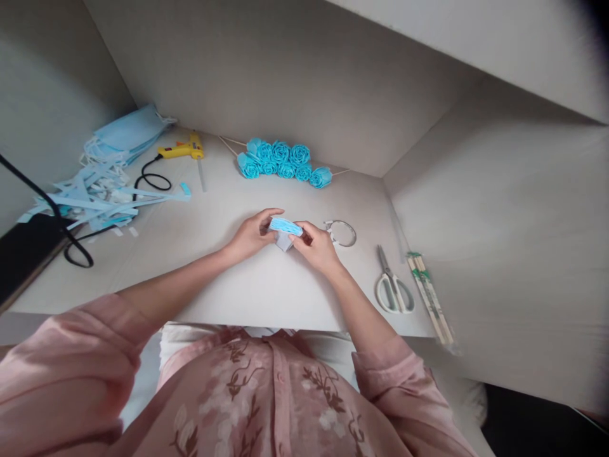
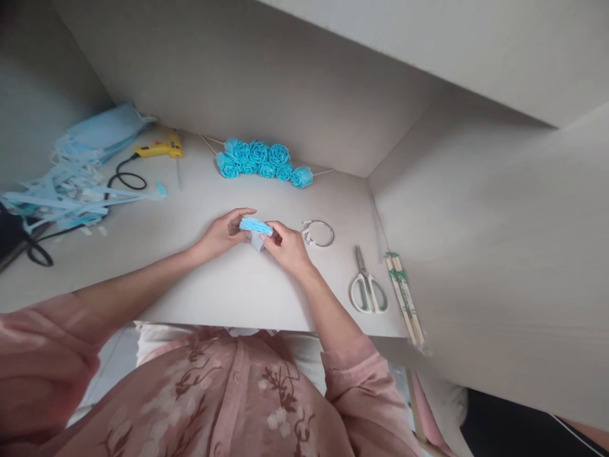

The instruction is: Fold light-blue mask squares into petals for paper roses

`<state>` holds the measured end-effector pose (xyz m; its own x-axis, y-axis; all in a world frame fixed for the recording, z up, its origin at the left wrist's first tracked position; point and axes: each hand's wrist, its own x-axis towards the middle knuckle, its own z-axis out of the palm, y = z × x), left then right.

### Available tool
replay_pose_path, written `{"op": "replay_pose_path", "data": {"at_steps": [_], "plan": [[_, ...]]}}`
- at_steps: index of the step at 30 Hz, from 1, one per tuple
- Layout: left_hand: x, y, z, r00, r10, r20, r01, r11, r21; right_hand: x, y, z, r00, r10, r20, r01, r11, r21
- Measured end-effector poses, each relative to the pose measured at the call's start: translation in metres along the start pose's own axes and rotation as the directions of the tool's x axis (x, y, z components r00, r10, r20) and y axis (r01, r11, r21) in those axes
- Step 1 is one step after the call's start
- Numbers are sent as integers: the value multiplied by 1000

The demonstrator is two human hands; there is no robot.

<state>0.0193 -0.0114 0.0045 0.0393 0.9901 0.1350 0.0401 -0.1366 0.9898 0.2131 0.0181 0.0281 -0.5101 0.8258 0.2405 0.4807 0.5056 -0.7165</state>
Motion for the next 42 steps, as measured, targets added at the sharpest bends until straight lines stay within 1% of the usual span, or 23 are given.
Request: {"op": "replay_pose_path", "data": {"at_steps": [3,5,7,9,12,14,18,20,22,27,29,33,37,39,42], "plan": [[-2,1,0,1000,-17,5,17,1000,23,0,0,0,1000,15,-13,-15,1000,-11],[-2,1,-2,1000,-9,-3,10,995,97,0,1,-1,999,29,-28,-29,999,-27],[0,1,-5,1000,28,-13,-24,976,215,0,2,-1,998,45,-41,-46,998,-36],[2,2,-9,997,71,-13,-61,928,367,1,3,-1,997,58,-55,-60,998,-33],[4,3,-14,994,103,24,-99,822,561,1,4,-1,996,64,-64,-66,998,-19],[4,5,-15,993,105,61,-120,766,632,1,6,-1,996,60,-61,-61,998,-9],[2,9,-15,991,80,109,-134,691,711,2,8,0,997,46,-60,-47,999,-6],[2,10,-14,991,73,108,-129,673,728,2,8,0,997,42,-60,-42,999,-9],[2,10,-14,993,71,98,-120,684,720,1,9,0,997,42,-57,-42,999,-14],[3,5,-15,997,51,65,-79,823,563,1,8,0,998,40,-57,-41,999,-17],[4,2,-15,997,53,51,-72,848,525,1,8,1,997,41,-61,-42,999,-14],[4,0,-16,997,64,50,-81,839,538,1,10,1,998,30,-57,-30,1000,-4],[3,3,-13,993,97,66,-117,797,592,1,9,2,998,19,-54,-19,1000,-7],[3,4,-12,988,137,68,-151,804,575,1,8,2,998,11,-55,-12,1000,-12],[4,1,-11,982,177,71,-188,838,512,1,6,1,998,6,-60,-7,1000,-13]]}}
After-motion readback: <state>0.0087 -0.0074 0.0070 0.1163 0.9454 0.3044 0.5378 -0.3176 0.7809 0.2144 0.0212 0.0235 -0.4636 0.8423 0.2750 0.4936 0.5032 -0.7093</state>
